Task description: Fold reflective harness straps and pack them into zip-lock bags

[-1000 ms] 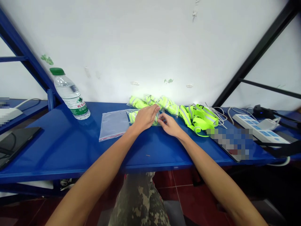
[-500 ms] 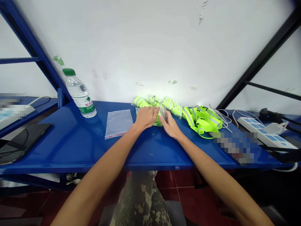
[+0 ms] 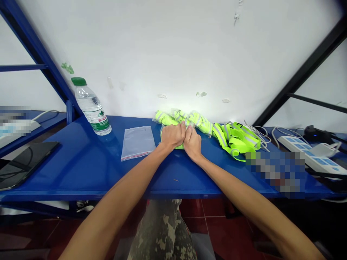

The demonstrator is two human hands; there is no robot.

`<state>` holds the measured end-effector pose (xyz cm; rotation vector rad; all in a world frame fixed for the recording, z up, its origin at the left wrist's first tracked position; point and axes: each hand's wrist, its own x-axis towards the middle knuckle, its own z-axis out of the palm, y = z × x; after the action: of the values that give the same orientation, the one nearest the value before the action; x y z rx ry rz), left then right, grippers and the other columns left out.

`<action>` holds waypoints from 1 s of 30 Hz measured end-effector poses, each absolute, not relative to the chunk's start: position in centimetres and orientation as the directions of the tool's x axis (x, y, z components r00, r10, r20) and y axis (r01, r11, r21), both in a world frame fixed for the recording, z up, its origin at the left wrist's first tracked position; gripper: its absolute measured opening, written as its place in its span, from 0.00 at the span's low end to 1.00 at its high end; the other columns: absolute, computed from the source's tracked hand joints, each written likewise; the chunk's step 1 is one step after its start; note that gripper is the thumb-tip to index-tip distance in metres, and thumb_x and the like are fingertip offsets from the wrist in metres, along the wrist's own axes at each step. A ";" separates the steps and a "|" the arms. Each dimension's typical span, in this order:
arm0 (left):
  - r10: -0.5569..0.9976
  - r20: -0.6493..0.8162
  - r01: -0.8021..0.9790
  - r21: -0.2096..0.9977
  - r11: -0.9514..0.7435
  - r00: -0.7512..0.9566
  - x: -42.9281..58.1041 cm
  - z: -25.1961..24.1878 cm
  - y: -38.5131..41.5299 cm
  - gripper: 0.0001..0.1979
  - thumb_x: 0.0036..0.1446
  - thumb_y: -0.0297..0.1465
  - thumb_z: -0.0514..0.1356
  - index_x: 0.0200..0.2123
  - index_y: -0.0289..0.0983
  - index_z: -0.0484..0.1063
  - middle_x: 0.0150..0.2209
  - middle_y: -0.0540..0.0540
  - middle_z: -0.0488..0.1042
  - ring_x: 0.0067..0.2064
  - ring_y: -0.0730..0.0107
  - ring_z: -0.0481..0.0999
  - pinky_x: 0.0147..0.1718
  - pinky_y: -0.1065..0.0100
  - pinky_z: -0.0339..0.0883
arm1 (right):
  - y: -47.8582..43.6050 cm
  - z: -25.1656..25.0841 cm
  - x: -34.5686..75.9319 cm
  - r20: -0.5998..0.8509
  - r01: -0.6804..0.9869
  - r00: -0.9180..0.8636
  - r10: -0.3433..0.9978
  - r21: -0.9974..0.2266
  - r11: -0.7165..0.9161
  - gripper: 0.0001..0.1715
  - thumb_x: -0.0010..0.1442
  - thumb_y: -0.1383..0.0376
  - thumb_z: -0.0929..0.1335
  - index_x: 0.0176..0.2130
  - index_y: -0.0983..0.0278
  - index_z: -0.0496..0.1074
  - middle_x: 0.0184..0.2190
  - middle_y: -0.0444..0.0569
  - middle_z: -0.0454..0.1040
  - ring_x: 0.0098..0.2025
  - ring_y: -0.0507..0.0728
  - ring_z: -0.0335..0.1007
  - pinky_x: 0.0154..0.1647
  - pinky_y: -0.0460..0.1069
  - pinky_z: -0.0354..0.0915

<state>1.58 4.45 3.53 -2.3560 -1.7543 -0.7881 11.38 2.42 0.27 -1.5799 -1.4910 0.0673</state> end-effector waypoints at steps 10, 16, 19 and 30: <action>0.727 0.685 0.813 0.394 -0.428 0.051 1.5 4.9 4.0 0.27 0.68 0.45 0.41 0.49 0.34 0.73 0.49 0.35 0.76 0.55 0.53 0.71 0.55 0.55 0.60 | 4.3 0.2 12.9 0.531 0.589 0.335 0.779 -0.763 0.267 0.34 0.69 0.47 0.49 0.26 0.62 0.66 0.26 0.52 0.73 0.31 0.59 0.69 0.37 0.52 0.62; 0.951 0.246 0.588 0.804 -0.091 -0.189 0.1 4.1 5.2 0.39 0.58 0.61 0.42 0.46 0.35 0.73 0.45 0.34 0.78 0.50 0.47 0.75 0.47 0.57 0.66 | 4.0 0.6 13.6 0.374 0.192 0.330 0.867 -0.925 0.327 0.36 0.63 0.39 0.56 0.40 0.65 0.74 0.43 0.54 0.78 0.46 0.61 0.72 0.50 0.54 0.65; 0.963 0.193 0.590 0.806 -0.048 -0.186 0.0 3.4 5.4 0.38 0.58 0.61 0.40 0.37 0.37 0.76 0.43 0.34 0.79 0.51 0.46 0.75 0.47 0.57 0.66 | 3.5 0.4 12.9 0.366 0.136 0.275 0.889 -0.930 0.341 0.35 0.55 0.41 0.67 0.49 0.65 0.73 0.45 0.54 0.78 0.48 0.62 0.73 0.51 0.55 0.67; 0.957 0.223 0.675 0.736 -0.041 -0.185 0.8 2.8 4.9 0.33 0.66 0.49 0.37 0.30 0.38 0.76 0.41 0.32 0.80 0.52 0.46 0.75 0.49 0.54 0.66 | 3.5 -0.4 12.5 0.409 0.287 0.371 0.834 -0.904 0.316 0.27 0.56 0.48 0.68 0.45 0.67 0.73 0.42 0.56 0.79 0.44 0.63 0.75 0.48 0.58 0.69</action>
<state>0.84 4.85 2.81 -2.1834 -2.3855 -1.3683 12.46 3.50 -0.37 -1.2445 -1.1852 0.5020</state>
